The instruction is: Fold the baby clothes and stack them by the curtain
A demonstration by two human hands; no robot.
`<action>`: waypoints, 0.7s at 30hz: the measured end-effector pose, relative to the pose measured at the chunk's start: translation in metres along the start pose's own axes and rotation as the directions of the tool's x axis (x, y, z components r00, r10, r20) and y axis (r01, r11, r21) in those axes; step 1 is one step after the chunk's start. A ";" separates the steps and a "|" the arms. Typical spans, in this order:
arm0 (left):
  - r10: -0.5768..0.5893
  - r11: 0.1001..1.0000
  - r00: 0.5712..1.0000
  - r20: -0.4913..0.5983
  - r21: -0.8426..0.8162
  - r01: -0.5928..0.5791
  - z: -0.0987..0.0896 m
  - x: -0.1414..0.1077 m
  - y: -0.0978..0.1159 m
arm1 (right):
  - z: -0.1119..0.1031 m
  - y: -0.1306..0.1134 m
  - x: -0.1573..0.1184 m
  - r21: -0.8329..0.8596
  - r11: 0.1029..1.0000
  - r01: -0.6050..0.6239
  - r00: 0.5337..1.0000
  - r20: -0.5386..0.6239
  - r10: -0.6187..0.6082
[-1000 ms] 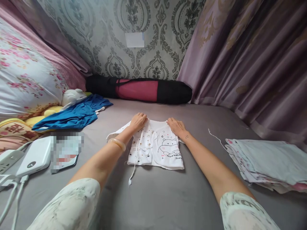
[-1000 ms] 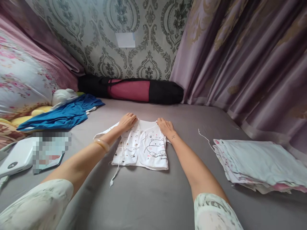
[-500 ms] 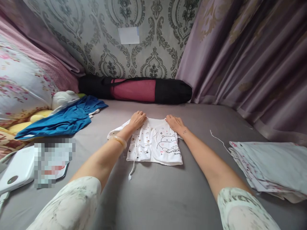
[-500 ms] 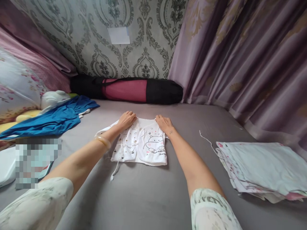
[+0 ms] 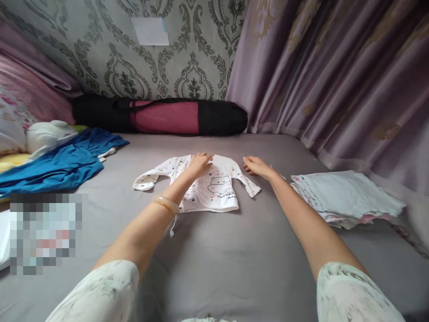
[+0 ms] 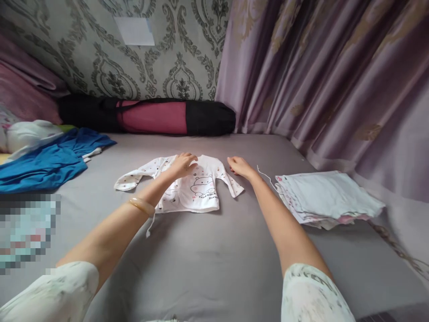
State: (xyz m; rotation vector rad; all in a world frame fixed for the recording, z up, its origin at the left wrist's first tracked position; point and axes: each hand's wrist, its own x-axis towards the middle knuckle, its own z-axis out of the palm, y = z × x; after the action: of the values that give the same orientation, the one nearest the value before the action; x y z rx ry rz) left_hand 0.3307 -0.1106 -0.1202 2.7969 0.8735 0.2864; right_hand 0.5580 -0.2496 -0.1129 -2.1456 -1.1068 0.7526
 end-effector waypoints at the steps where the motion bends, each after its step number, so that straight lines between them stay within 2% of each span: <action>1: 0.004 1.000 1.000 0.021 -0.005 -0.003 0.003 -0.002 0.008 | -0.003 0.006 -0.011 -0.102 0.995 0.013 1.000 -0.023 -0.015; 4: -0.035 0.999 0.998 0.059 0.001 0.035 0.013 -0.007 0.024 | -0.008 0.021 -0.039 -0.401 0.916 -0.006 0.998 -0.062 -0.021; 7: -0.046 0.999 0.998 0.049 0.008 0.046 0.024 -0.013 0.029 | -0.007 0.028 -0.056 -0.509 0.859 -0.049 0.999 -0.020 0.045; 13: -0.030 1.000 0.999 -0.044 -0.002 0.030 0.043 -0.023 0.026 | -0.007 0.023 -0.060 -0.429 0.901 -0.066 0.993 0.060 0.101; 17: 0.008 1.000 0.990 -0.138 -0.004 -0.008 0.053 -0.026 0.025 | -0.011 0.020 -0.054 -0.334 0.937 -0.101 0.993 0.026 0.116; 21: 0.004 1.000 0.981 -0.192 0.015 -0.001 0.058 -0.026 0.026 | -0.012 0.025 -0.049 -0.385 0.918 -0.091 0.991 0.055 0.121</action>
State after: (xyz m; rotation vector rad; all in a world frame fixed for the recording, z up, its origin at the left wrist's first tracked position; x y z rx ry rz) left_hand 0.3374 -0.1537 -0.1726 2.8188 0.9153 0.5609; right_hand 0.5549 -0.3061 -0.1124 -2.5390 -1.2709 0.7191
